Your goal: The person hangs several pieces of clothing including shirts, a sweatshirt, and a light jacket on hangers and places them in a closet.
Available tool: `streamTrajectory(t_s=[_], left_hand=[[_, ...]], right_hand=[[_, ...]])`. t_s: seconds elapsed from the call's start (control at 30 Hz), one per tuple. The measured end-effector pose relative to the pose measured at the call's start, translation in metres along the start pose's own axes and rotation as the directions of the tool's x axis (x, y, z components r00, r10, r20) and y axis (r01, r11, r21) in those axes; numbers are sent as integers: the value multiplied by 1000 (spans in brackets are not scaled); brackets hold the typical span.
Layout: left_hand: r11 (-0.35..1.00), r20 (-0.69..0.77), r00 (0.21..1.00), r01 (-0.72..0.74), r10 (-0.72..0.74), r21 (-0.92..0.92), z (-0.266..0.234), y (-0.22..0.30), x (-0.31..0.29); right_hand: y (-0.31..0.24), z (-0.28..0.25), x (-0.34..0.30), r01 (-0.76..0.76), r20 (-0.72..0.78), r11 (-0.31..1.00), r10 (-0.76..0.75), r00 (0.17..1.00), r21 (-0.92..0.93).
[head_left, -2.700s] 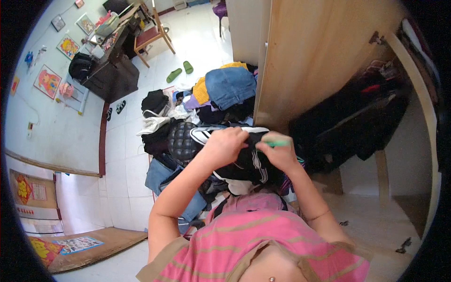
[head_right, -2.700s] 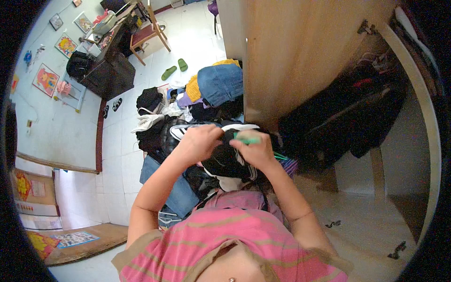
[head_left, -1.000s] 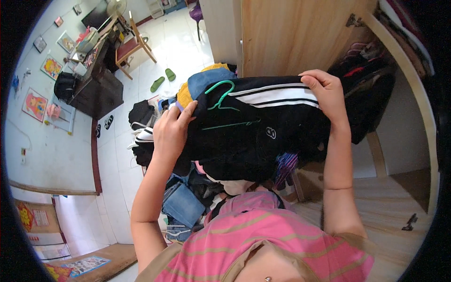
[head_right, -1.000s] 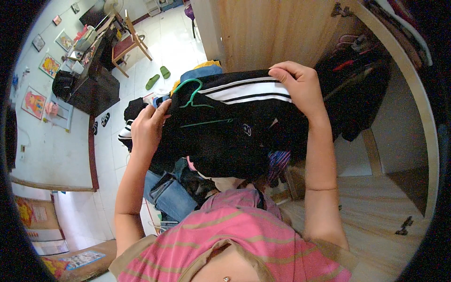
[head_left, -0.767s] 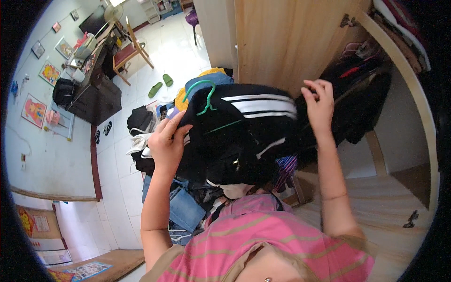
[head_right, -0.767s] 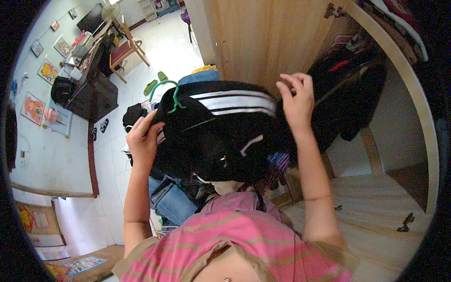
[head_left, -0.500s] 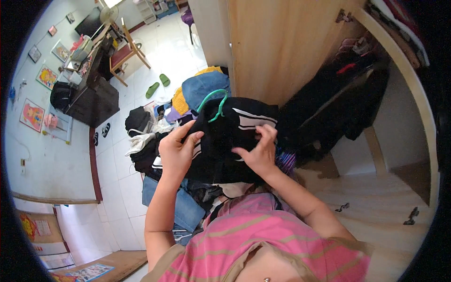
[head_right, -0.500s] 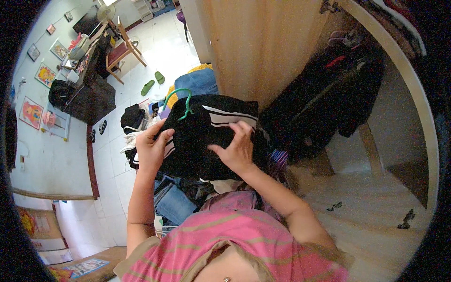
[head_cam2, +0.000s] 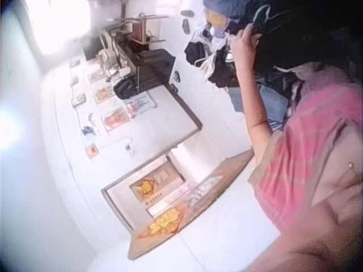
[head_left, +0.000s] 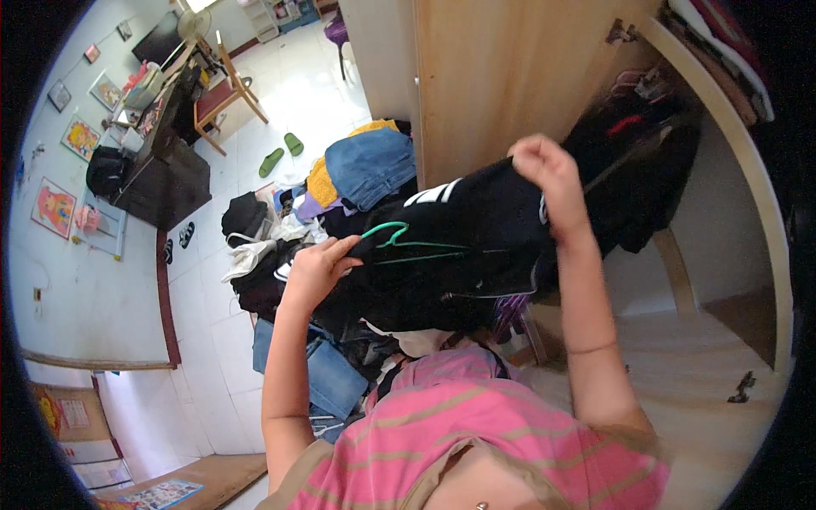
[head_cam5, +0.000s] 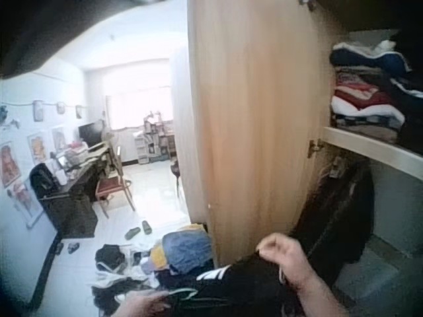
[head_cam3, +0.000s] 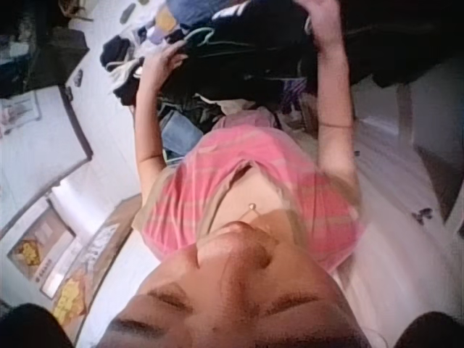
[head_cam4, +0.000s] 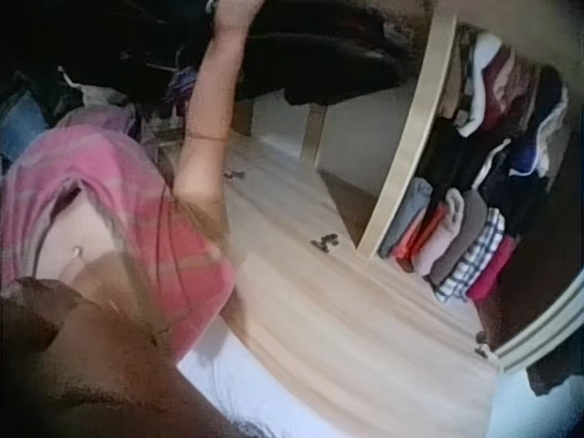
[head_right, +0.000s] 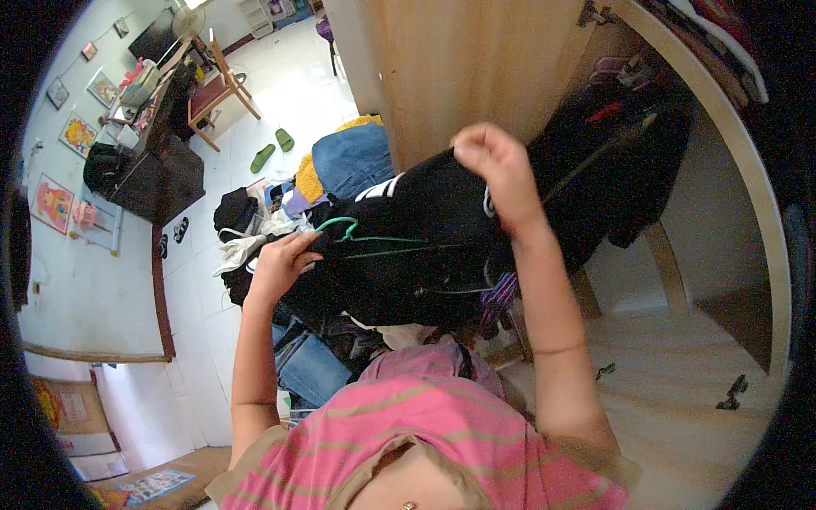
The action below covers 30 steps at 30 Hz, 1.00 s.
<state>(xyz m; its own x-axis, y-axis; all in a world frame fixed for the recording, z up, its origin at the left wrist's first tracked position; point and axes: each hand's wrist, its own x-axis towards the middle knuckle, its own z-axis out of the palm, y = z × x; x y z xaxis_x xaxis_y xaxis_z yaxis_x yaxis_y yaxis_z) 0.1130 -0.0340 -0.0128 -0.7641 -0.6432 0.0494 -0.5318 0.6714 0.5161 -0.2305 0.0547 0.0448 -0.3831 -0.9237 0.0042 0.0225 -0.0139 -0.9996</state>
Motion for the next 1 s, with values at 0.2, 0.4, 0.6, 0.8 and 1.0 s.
streamTrajectory(t_s=[0.2,0.4,0.6,0.8,1.0], left_hand=[[923,-211,917,278,-337,-266,8,-7,-13],[919,-372,847,296,-379,-260,-3,19,-4],[947,-328,894,248,-306,-206,4,45,6],[888,-261,871,327,-415,-323,6,39,-1],[988,-315,938,119,-146,-101,13,37,3]], right_hand=[[27,-20,21,-404,117,909,393,912,100],[82,-17,-55,-61,145,745,208,967,-664],[40,49,-67,292,275,707,-142,951,-644],[68,42,-63,289,172,589,-248,953,-754],[70,30,-48,80,59,867,-59,997,-491]])
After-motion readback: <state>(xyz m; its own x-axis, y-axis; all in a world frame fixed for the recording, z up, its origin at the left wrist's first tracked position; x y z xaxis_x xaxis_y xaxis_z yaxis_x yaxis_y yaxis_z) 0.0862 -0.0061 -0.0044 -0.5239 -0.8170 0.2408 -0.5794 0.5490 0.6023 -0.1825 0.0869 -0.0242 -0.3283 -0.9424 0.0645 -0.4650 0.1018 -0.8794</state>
